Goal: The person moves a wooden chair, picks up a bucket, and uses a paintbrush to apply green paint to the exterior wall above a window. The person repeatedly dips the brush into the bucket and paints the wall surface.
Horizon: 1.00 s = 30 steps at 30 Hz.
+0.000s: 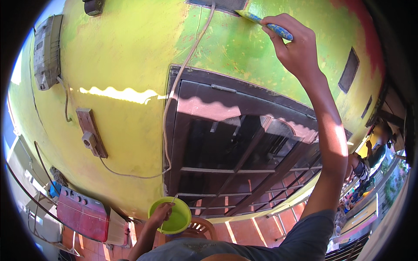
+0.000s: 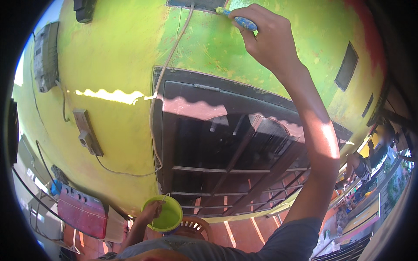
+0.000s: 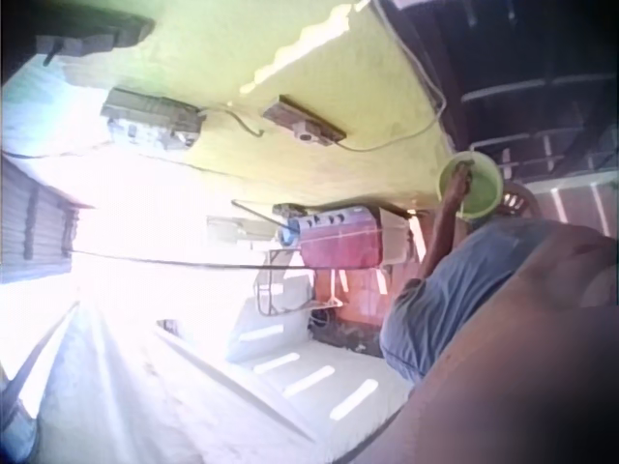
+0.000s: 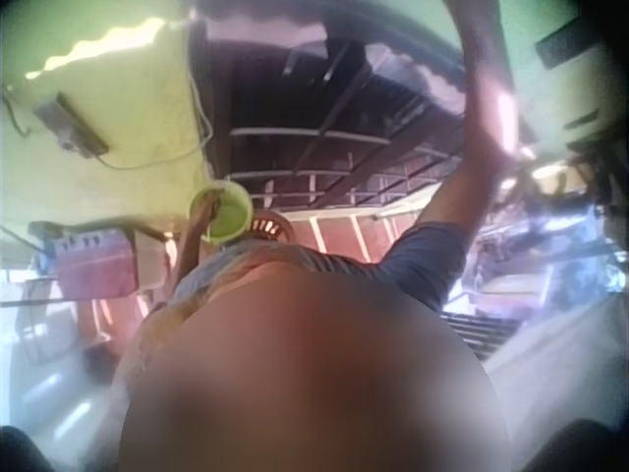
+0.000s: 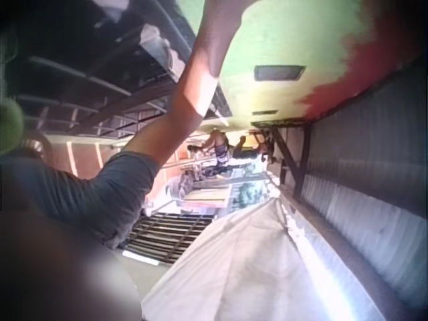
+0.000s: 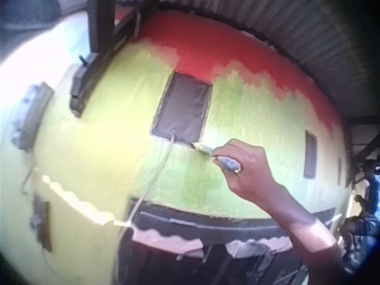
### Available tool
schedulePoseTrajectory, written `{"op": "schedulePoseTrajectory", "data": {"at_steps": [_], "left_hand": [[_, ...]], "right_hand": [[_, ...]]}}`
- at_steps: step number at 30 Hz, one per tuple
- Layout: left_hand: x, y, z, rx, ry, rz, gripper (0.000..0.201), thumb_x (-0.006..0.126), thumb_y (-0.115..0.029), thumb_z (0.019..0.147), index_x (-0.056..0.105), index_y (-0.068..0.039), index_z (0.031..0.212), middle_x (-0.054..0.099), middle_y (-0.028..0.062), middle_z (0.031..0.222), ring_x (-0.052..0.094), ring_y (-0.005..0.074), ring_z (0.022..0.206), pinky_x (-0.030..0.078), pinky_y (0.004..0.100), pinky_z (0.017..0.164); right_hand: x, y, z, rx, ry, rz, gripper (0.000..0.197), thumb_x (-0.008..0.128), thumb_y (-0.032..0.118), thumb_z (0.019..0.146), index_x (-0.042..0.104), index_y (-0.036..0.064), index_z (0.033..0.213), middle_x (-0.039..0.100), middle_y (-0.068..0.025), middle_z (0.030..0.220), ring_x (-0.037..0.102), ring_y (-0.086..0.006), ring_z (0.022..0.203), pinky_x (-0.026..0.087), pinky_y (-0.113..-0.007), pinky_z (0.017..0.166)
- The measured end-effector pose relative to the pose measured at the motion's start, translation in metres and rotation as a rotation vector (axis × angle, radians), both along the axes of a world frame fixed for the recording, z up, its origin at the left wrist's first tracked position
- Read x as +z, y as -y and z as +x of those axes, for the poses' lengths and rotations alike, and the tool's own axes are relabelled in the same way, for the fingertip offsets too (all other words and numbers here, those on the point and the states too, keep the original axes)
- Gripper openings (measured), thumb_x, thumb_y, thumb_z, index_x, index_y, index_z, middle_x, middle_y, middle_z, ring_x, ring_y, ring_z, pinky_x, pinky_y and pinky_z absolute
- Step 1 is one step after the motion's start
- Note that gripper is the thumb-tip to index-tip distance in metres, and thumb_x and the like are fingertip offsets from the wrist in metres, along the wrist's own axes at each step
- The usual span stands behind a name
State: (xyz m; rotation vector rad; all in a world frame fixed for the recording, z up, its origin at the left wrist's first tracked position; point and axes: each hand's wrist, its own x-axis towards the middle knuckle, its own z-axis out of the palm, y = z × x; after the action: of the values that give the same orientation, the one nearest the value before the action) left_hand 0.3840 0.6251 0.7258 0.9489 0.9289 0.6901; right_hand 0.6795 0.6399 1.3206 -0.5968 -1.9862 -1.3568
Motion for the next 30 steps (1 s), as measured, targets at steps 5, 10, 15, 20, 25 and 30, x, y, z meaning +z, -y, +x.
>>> {"op": "schedulePoseTrajectory", "data": {"at_steps": [5, 10, 15, 20, 25, 30], "left_hand": [[-0.004, 0.0, -0.016, -0.042, 0.077, -0.085, 0.028, 0.059, -0.031, 0.103, 0.053, -0.012, 0.082, 0.039, -0.0046, 0.063, 0.033, 0.0079, 0.05, 0.026, 0.0282, 0.048], [-0.007, 0.002, -0.025, -0.051, 0.069, -0.09, 0.028, 0.059, -0.031, 0.103, 0.053, -0.013, 0.083, 0.038, -0.005, 0.064, 0.032, 0.0077, 0.051, 0.026, 0.0279, 0.048], [-0.006, 0.002, -0.032, -0.061, 0.029, -0.048, 0.027, 0.059, -0.033, 0.102, 0.057, -0.011, 0.086, 0.042, -0.0034, 0.065, 0.038, 0.0082, 0.053, 0.029, 0.0274, 0.049], [-0.006, 0.001, -0.042, -0.016, -0.229, 0.216, 0.029, 0.063, -0.03, 0.099, 0.067, -0.001, 0.097, 0.059, 0.0038, 0.072, 0.054, 0.0145, 0.06, 0.043, 0.0326, 0.056], [-0.006, -0.009, -0.057, 0.063, -0.451, 0.679, 0.032, 0.069, -0.024, 0.095, 0.071, 0.004, 0.109, 0.071, 0.0133, 0.083, 0.066, 0.0206, 0.071, 0.051, 0.0381, 0.066], [0.005, -0.019, -0.066, 0.032, -0.482, 0.569, 0.028, 0.07, -0.023, 0.095, 0.072, 0.002, 0.106, 0.07, 0.0131, 0.077, 0.065, 0.0187, 0.07, 0.05, 0.037, 0.065]], "right_hand": [[-0.086, 0.004, -0.008, -0.059, 0.089, -0.263, 0.037, 0.071, -0.007, 0.072, 0.068, 0.0114, 0.105, 0.065, -0.0079, 0.096, 0.068, -0.0317, 0.086, 0.056, -0.042, 0.07], [-0.08, 0.021, -0.021, -0.005, -0.186, -0.637, 0.018, 0.075, -0.003, 0.085, 0.074, 0.0032, 0.101, 0.074, -0.0134, 0.093, 0.072, -0.0309, 0.087, 0.055, -0.035, 0.079], [-0.019, -0.007, -0.036, -0.113, -0.144, -0.339, 0.012, 0.075, 0.009, 0.09, 0.075, 0.0045, 0.102, 0.076, -0.0103, 0.097, 0.073, -0.0264, 0.087, 0.055, -0.034, 0.08], [-0.013, -0.008, -0.028, 0.027, -0.026, 0.03, 0.013, 0.075, 0.004, 0.089, 0.074, 0.006, 0.102, 0.074, -0.0105, 0.094, 0.072, -0.0277, 0.081, 0.055, -0.032, 0.071], [-0.096, -0.013, -0.042, -0.086, 0.089, -0.142, 0.031, 0.071, -0.006, 0.072, 0.071, 0.0103, 0.098, 0.068, -0.0074, 0.093, 0.07, -0.0304, 0.086, 0.057, -0.04, 0.07], [-0.101, 0.006, -0.047, 0.022, -0.06, -0.523, 0.023, 0.073, -0.006, 0.078, 0.072, 0.0043, 0.099, 0.071, -0.0124, 0.093, 0.072, -0.0316, 0.088, 0.057, -0.037, 0.075]]}}
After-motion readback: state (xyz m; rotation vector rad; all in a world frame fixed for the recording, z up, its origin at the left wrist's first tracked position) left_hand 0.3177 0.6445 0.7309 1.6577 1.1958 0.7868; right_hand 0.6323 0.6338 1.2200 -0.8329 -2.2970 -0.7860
